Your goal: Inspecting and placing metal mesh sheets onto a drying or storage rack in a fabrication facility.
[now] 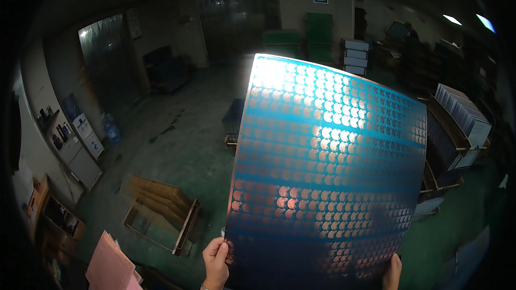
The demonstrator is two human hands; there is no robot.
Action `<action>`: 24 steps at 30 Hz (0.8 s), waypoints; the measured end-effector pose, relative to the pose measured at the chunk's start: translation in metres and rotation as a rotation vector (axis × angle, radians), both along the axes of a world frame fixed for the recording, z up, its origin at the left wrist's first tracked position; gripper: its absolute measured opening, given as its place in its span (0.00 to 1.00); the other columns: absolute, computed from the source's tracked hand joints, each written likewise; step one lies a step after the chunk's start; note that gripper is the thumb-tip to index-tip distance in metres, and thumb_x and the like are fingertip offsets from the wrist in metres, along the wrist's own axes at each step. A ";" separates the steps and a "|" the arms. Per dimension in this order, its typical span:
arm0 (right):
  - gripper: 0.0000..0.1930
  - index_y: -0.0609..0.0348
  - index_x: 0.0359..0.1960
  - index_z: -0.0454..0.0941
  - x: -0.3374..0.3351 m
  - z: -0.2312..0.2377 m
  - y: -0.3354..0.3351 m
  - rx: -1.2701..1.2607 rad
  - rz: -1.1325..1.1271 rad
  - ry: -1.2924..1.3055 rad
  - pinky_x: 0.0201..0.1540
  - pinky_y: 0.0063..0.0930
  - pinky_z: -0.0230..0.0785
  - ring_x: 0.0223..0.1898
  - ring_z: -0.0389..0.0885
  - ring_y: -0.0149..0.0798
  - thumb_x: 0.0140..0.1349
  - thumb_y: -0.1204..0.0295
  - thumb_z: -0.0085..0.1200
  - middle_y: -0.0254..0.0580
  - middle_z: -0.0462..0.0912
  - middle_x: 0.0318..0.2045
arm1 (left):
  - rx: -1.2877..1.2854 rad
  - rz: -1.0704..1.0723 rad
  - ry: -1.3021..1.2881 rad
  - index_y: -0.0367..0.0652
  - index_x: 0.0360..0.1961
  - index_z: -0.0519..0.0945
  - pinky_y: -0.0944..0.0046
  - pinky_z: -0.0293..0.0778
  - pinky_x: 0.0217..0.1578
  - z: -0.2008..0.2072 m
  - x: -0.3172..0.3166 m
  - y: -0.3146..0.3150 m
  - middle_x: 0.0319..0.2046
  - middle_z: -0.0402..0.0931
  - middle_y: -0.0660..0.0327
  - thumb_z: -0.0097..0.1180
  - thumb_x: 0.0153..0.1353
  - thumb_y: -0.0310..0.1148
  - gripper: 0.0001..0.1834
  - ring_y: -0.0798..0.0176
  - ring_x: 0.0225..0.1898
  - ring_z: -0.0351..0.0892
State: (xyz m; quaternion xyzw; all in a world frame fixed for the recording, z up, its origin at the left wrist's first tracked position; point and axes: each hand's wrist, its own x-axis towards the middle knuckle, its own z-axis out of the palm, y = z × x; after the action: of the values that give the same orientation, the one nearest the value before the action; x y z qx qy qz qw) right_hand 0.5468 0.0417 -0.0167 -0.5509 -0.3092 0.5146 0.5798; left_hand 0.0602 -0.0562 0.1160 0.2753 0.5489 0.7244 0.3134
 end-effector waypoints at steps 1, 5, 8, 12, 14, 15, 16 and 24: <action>0.16 0.61 0.47 0.72 0.007 -0.009 0.000 0.003 0.006 -0.002 0.55 0.34 0.58 0.49 0.68 0.33 0.66 0.62 0.49 0.34 0.72 0.44 | 0.003 0.006 -0.002 0.37 0.35 0.76 0.79 0.59 0.17 0.000 0.000 -0.001 0.23 0.73 0.66 0.49 0.64 0.30 0.08 0.78 0.18 0.65; 0.19 0.61 0.48 0.72 -0.005 -0.008 0.005 0.074 -0.117 -0.016 0.55 0.35 0.58 0.51 0.68 0.36 0.65 0.58 0.49 0.38 0.72 0.46 | -0.029 -0.199 0.060 0.37 0.43 0.72 0.74 0.66 0.31 0.014 -0.002 0.006 0.33 0.74 0.62 0.48 0.65 0.33 0.11 0.74 0.32 0.70; 0.24 0.60 0.53 0.69 0.006 -0.010 0.022 0.038 -0.346 -0.012 0.58 0.36 0.55 0.55 0.64 0.38 0.63 0.55 0.50 0.41 0.69 0.51 | 0.016 -0.642 0.080 0.35 0.56 0.63 0.66 0.69 0.48 0.046 -0.018 0.018 0.46 0.71 0.52 0.47 0.66 0.41 0.24 0.64 0.48 0.71; 0.26 0.62 0.53 0.69 0.028 -0.002 0.035 0.097 -0.242 0.131 0.61 0.37 0.52 0.57 0.63 0.38 0.62 0.53 0.52 0.43 0.69 0.53 | 0.210 -1.357 -0.455 0.30 0.66 0.46 0.54 0.66 0.56 0.059 -0.051 0.032 0.58 0.60 0.37 0.40 0.61 0.61 0.48 0.48 0.61 0.64; 0.25 0.61 0.52 0.70 0.014 0.011 0.042 0.089 -0.256 0.130 0.61 0.37 0.53 0.57 0.64 0.38 0.62 0.53 0.52 0.42 0.70 0.53 | 0.420 -1.314 -0.606 0.33 0.66 0.48 0.50 0.61 0.59 0.058 -0.039 0.037 0.60 0.59 0.39 0.34 0.63 0.61 0.44 0.48 0.62 0.61; 0.25 0.60 0.52 0.70 0.002 0.022 0.045 0.093 -0.290 0.133 0.61 0.37 0.53 0.57 0.64 0.38 0.63 0.53 0.51 0.42 0.70 0.53 | 0.384 -1.183 -0.574 0.35 0.67 0.49 0.49 0.60 0.60 0.057 -0.031 0.039 0.60 0.59 0.41 0.33 0.64 0.61 0.42 0.48 0.63 0.60; 0.22 0.58 0.49 0.71 -0.023 0.048 0.045 0.170 -0.253 0.205 0.59 0.36 0.57 0.55 0.66 0.39 0.63 0.53 0.50 0.42 0.71 0.52 | 0.437 -1.121 -0.844 0.39 0.67 0.50 0.49 0.58 0.60 0.051 -0.019 0.037 0.61 0.60 0.45 0.33 0.64 0.61 0.41 0.50 0.64 0.58; 0.22 0.58 0.52 0.69 -0.066 0.177 0.045 0.303 -0.235 0.240 0.53 0.31 0.66 0.51 0.71 0.37 0.65 0.55 0.49 0.44 0.71 0.52 | 0.543 -0.970 -1.052 0.49 0.64 0.56 0.47 0.49 0.65 0.004 0.107 0.080 0.65 0.53 0.58 0.37 0.68 0.48 0.27 0.54 0.66 0.53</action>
State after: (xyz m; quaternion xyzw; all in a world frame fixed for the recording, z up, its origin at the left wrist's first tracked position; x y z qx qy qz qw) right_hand 0.4809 0.0867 0.1602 -0.4248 -0.2455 0.4532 0.7443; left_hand 0.1674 0.0234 0.1195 0.1716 -0.0522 0.6509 0.7377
